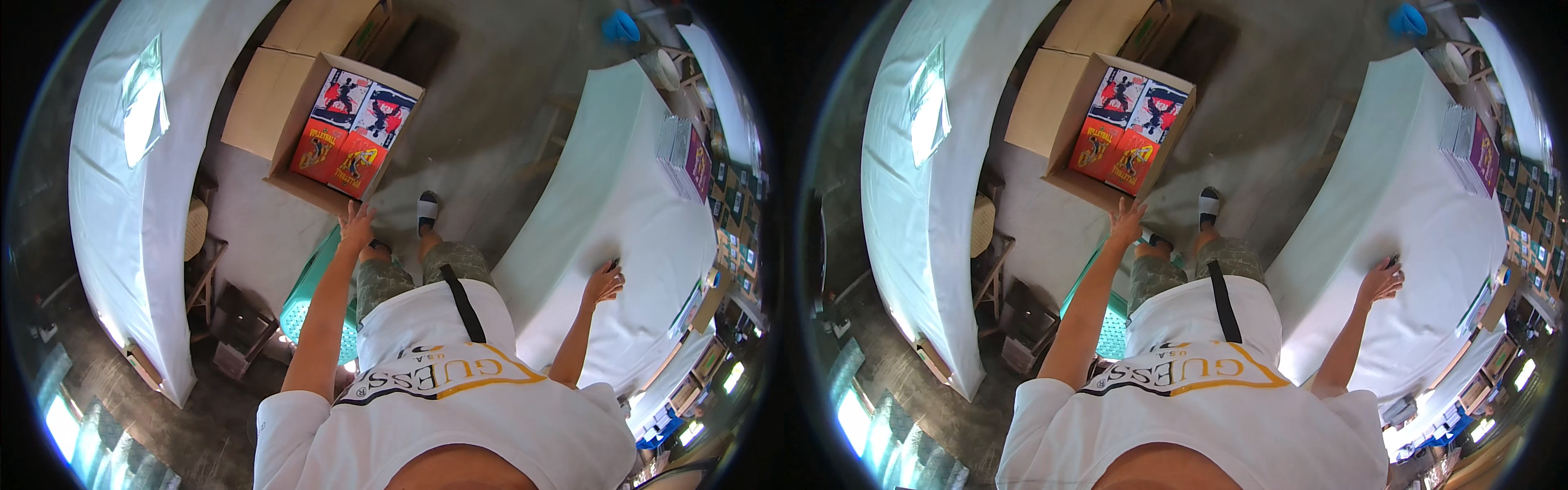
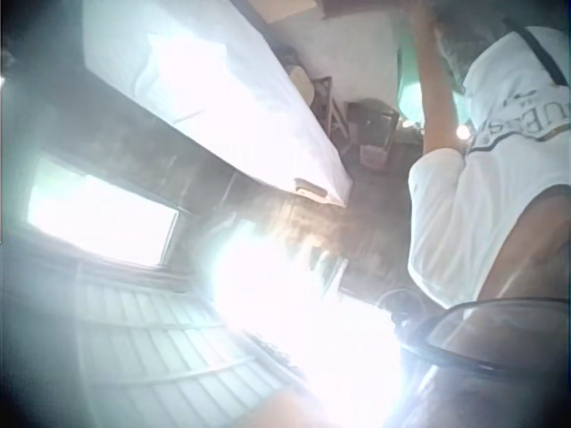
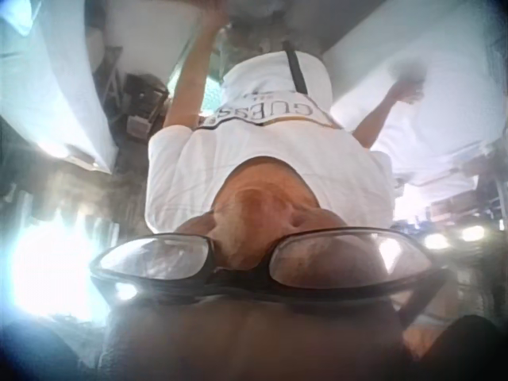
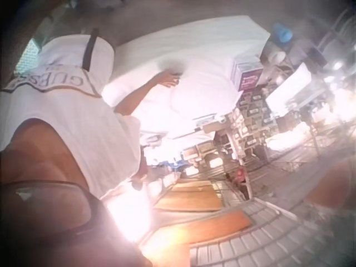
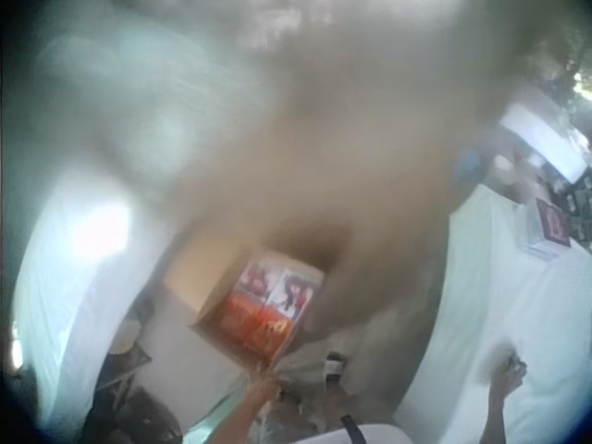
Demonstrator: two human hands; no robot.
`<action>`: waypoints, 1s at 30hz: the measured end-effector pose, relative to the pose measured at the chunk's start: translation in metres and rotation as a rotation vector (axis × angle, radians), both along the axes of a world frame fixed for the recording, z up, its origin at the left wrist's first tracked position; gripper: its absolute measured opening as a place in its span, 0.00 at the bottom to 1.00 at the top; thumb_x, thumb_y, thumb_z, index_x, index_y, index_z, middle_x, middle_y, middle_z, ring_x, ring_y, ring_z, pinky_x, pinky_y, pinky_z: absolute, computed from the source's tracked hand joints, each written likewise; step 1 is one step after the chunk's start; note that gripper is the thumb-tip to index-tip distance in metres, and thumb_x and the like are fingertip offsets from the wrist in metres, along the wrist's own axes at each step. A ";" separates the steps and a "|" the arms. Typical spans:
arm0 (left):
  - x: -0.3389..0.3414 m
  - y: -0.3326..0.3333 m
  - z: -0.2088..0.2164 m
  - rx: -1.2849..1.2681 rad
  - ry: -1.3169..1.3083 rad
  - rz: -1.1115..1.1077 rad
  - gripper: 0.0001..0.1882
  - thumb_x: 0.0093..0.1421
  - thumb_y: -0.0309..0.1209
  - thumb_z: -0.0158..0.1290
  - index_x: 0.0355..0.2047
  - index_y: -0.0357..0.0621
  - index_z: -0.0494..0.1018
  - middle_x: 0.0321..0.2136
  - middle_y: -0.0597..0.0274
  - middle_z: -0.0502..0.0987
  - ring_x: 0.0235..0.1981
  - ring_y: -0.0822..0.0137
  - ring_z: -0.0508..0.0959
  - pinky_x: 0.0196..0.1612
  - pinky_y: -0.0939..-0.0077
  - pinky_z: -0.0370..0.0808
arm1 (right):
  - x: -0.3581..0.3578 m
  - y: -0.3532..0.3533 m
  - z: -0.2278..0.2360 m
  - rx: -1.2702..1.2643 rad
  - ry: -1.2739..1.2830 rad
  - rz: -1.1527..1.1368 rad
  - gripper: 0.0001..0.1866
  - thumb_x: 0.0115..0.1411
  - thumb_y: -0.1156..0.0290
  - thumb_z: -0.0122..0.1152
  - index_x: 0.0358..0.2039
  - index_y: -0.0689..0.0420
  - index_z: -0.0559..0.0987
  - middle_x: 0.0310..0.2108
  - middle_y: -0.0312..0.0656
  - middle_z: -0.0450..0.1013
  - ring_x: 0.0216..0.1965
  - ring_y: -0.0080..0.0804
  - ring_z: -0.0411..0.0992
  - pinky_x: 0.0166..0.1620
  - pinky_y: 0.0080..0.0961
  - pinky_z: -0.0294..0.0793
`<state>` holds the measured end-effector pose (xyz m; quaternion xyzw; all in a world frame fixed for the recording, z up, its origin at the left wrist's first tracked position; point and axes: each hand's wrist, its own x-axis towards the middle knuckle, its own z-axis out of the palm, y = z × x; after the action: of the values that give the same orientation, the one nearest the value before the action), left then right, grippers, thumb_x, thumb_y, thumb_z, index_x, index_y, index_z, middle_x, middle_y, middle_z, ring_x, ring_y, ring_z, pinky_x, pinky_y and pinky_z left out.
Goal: The person unwraps a stack of black spiral coils by hand and with a tool, then uses a utility knife to open a cardboard box, removes several red and white notebooks one by one, and places them onto a white table in a stack.
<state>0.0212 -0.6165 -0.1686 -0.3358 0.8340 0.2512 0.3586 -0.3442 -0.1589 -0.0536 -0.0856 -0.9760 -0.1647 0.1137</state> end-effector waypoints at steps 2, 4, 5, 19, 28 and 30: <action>0.001 0.000 -0.002 -0.007 0.037 -0.008 0.35 0.49 0.24 0.49 0.60 0.59 0.59 0.64 0.67 0.50 0.67 0.50 0.38 0.61 0.34 0.43 | 0.000 -0.010 0.003 0.069 0.114 0.095 0.29 0.62 0.46 0.45 0.55 0.54 0.66 0.53 0.46 0.60 0.54 0.43 0.60 0.49 0.46 0.62; 0.003 -0.006 -0.004 -0.040 0.060 -0.031 0.35 0.50 0.25 0.48 0.60 0.59 0.58 0.65 0.67 0.49 0.67 0.49 0.38 0.61 0.33 0.44 | 0.004 -0.034 0.002 0.018 0.187 0.307 0.28 0.61 0.47 0.48 0.54 0.53 0.67 0.55 0.44 0.59 0.55 0.42 0.59 0.50 0.46 0.61; 0.005 -0.008 -0.003 -0.058 0.059 -0.056 0.35 0.50 0.25 0.47 0.61 0.59 0.58 0.65 0.67 0.49 0.67 0.48 0.39 0.61 0.33 0.44 | 0.008 -0.048 0.001 0.000 0.219 0.410 0.27 0.61 0.48 0.49 0.54 0.53 0.67 0.56 0.43 0.59 0.55 0.41 0.59 0.50 0.47 0.61; 0.242 -0.086 0.005 -0.119 -0.219 0.176 0.35 0.55 0.31 0.45 0.63 0.60 0.51 0.65 0.66 0.48 0.66 0.46 0.44 0.59 0.34 0.48 | 0.167 -0.250 -0.016 -0.440 -0.386 0.813 0.17 0.55 0.72 0.59 0.46 0.54 0.72 0.57 0.46 0.56 0.57 0.46 0.56 0.56 0.44 0.53; 0.340 -0.015 0.011 -0.108 -0.254 0.757 0.43 0.51 0.30 0.50 0.66 0.63 0.44 0.66 0.65 0.45 0.66 0.41 0.42 0.57 0.27 0.45 | 0.110 -0.265 -0.046 -0.459 -0.601 1.110 0.12 0.52 0.76 0.59 0.39 0.57 0.74 0.55 0.51 0.58 0.55 0.49 0.59 0.53 0.45 0.60; 0.330 0.031 0.005 -0.053 -0.177 0.824 0.43 0.51 0.32 0.51 0.65 0.66 0.43 0.66 0.65 0.45 0.65 0.39 0.41 0.56 0.24 0.45 | 0.090 -0.281 -0.054 -0.499 -0.607 1.190 0.10 0.52 0.76 0.59 0.37 0.59 0.74 0.53 0.50 0.60 0.54 0.49 0.60 0.52 0.44 0.61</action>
<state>0.3516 -0.5858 -0.1638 -0.6703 0.6023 0.3224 0.2897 -0.2542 -0.4398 -0.1081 0.4880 -0.8542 0.1372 -0.1155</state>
